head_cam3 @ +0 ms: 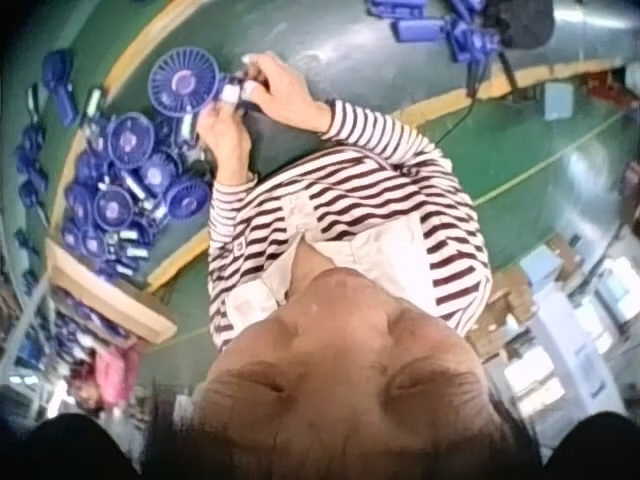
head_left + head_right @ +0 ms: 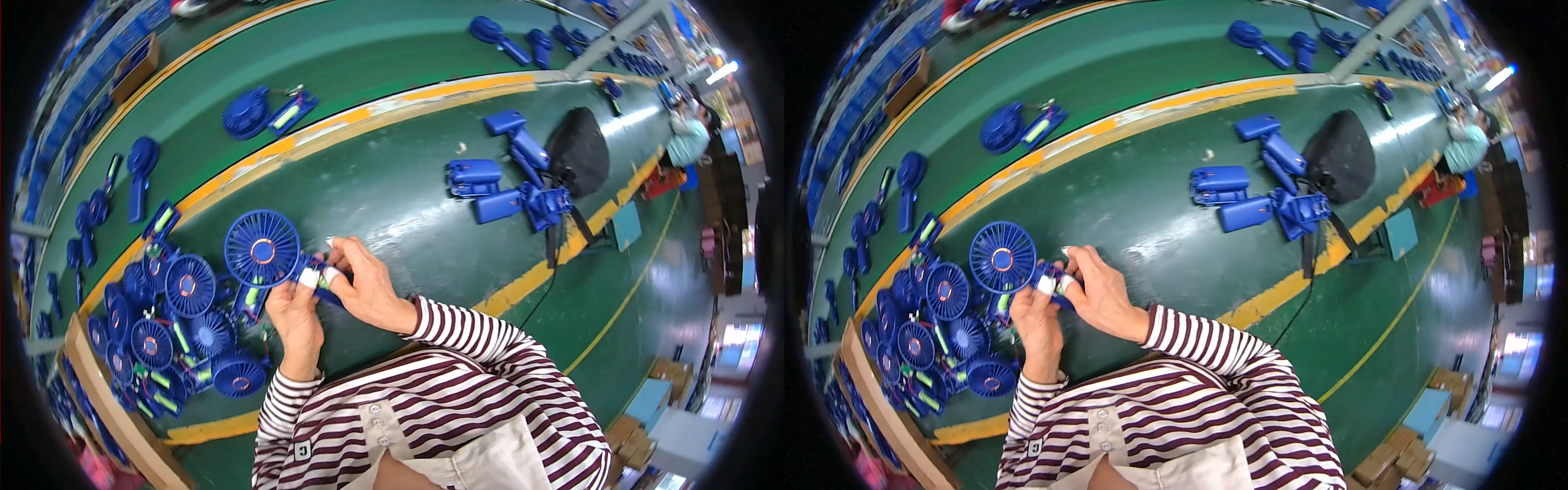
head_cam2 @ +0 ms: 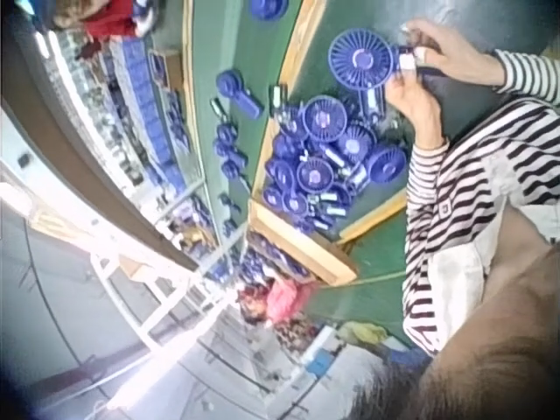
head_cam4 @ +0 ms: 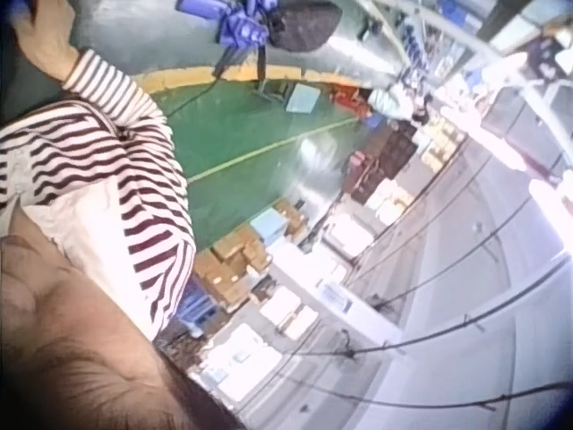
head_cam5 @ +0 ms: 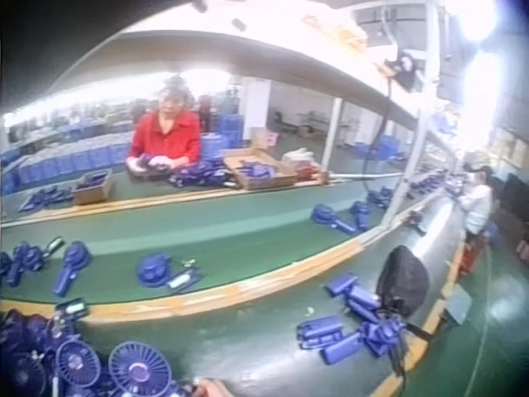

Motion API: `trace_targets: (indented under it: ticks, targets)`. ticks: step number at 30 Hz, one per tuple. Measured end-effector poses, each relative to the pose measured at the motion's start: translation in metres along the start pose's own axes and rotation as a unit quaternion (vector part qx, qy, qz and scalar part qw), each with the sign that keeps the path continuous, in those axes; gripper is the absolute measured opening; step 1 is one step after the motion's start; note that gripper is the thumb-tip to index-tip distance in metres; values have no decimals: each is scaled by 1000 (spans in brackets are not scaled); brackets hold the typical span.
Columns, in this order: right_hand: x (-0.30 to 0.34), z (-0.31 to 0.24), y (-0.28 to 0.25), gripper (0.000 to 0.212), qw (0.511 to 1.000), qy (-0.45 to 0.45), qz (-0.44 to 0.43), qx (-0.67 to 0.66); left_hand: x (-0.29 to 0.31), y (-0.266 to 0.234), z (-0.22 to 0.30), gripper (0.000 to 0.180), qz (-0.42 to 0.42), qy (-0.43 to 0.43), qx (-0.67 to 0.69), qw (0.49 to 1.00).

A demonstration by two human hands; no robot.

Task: The person assembles handheld fans by hand, inserting batteries into the fan bodies and then closing their battery covers.

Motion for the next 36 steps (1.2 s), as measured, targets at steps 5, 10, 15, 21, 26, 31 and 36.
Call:
trace_targets:
  ticks: [5,10,15,21,26,31,36]
  targets:
    - [4,-8,-18,31,991,-39,-43,119,-1,8,-15,23,-41,-40,-87,995]
    - [-15,-38,-87,36,942,-155,-6,298,-3,3,-25,22,-105,-126,-14,986]
    - [-56,-40,-185,51,830,-109,63,544,-3,2,-39,19,-135,-216,40,966]
    - [-75,13,-218,38,822,104,-57,557,-3,3,-41,21,-134,-241,37,960]
    - [-80,14,-197,36,831,35,-68,552,3,-11,-34,21,-134,-231,8,964]
    - [-73,16,-213,54,828,54,-140,540,12,-5,-30,23,-155,-232,-1,960]
    - [-78,5,-209,48,823,-17,-124,554,16,-2,-21,23,-134,-209,-29,968]
Point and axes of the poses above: each hand's wrist, its own x-axis away from the middle knuckle, its own y-axis out of the palm, z = x × y, the point moved 7 cm from there along -x, towards the middle knuckle, and after that the axes turned 15 degrees about -x, right-handed, at the moved point
